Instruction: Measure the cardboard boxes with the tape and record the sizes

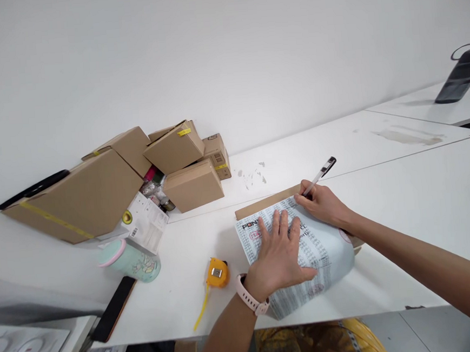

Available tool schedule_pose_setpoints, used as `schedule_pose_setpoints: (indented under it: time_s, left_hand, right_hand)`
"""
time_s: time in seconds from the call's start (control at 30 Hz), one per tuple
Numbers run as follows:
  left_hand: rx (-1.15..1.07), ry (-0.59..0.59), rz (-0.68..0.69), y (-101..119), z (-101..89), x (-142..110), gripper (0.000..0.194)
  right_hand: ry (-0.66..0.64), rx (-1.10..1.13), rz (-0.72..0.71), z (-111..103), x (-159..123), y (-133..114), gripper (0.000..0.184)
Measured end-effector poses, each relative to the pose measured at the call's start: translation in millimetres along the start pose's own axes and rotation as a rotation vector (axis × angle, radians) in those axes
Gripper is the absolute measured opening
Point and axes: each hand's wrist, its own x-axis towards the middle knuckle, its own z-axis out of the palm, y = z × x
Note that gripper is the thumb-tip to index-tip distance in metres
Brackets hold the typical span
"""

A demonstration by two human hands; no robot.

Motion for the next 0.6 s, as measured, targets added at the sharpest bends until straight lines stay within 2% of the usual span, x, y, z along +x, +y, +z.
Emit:
schedule_pose_setpoints:
  time_s: [0.6]
  left_hand:
    - [-0.003, -0.011, -0.005, 1.3, -1.8, -0.6, 0.109]
  right_hand:
    - [0.007, 0.008, 0.012, -0.6, -0.5, -1.0, 0.022]
